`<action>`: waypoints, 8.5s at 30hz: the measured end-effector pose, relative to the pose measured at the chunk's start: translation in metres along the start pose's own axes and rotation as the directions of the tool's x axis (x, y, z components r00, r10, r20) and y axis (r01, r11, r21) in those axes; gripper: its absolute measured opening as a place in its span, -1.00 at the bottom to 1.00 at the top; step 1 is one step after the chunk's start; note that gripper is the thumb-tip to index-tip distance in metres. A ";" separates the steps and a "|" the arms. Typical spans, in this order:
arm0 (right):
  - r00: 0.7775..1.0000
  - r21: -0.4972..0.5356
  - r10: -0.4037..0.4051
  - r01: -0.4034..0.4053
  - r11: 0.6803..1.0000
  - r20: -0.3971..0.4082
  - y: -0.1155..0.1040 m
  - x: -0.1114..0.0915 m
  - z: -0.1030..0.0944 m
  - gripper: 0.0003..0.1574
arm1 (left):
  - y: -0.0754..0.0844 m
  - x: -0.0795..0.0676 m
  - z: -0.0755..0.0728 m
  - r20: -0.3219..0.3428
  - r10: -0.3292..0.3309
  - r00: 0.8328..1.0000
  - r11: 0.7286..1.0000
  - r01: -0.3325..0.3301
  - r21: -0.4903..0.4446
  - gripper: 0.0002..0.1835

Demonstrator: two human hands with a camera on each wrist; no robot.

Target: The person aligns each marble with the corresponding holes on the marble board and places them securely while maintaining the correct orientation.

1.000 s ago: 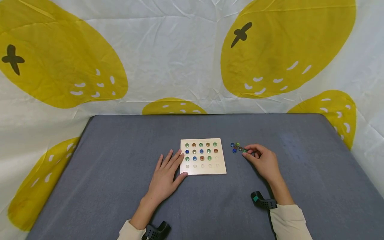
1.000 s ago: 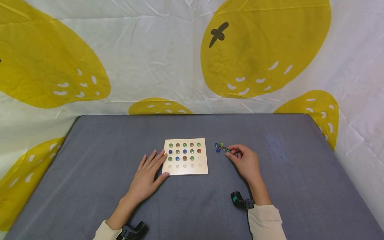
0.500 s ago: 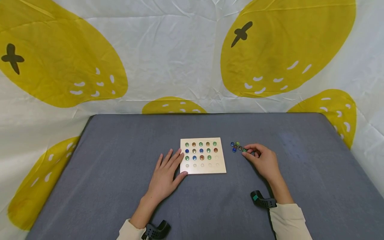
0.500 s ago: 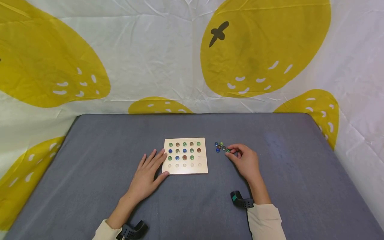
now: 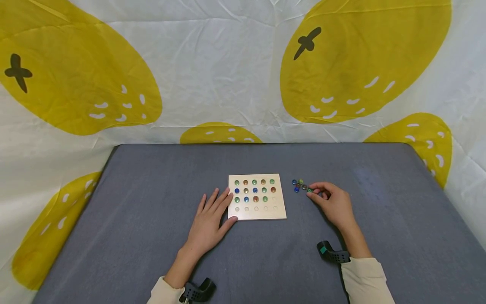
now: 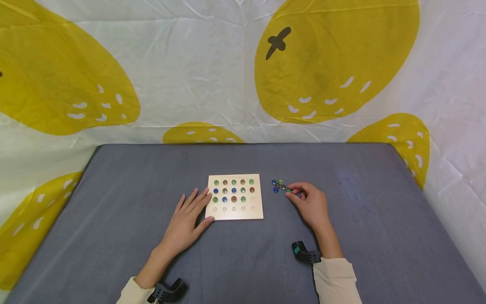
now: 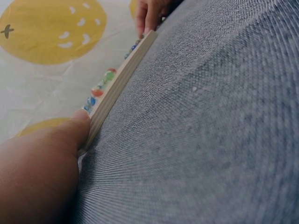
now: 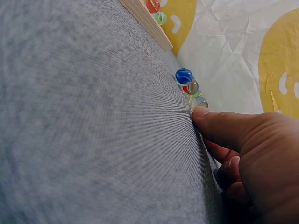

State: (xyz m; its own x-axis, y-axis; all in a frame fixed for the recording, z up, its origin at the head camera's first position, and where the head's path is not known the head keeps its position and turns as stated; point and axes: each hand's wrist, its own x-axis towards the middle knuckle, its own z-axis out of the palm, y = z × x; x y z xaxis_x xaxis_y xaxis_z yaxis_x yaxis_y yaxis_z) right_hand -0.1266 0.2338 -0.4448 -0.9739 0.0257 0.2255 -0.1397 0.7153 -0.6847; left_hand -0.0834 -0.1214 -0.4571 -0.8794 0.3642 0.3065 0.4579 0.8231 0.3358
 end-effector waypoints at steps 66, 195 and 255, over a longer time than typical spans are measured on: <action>0.999 0.065 -0.035 0.034 0.997 0.009 -0.034 -0.001 0.000 -0.79 | 0.000 0.000 0.001 -0.013 0.007 1.000 1.000 -0.007 -0.009 -0.32; 0.970 0.162 -0.191 0.166 0.973 0.153 -0.052 -0.008 0.051 -0.75 | -0.002 0.001 0.002 0.002 0.004 1.000 1.000 -0.004 -0.001 -0.31; 0.994 0.068 -0.096 0.100 0.993 -0.049 0.004 -0.001 0.012 -0.71 | -0.004 -0.002 0.007 -0.023 0.020 1.000 1.000 -0.020 -0.010 -0.32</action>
State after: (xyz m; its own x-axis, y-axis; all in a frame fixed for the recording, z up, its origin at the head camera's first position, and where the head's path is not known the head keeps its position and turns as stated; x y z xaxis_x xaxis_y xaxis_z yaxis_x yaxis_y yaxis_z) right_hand -0.1281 0.2285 -0.4563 -0.9459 -0.0089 0.3244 -0.2479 0.6649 -0.7046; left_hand -0.0842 -0.1226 -0.4655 -0.8670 0.3707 0.3331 0.4768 0.8113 0.3383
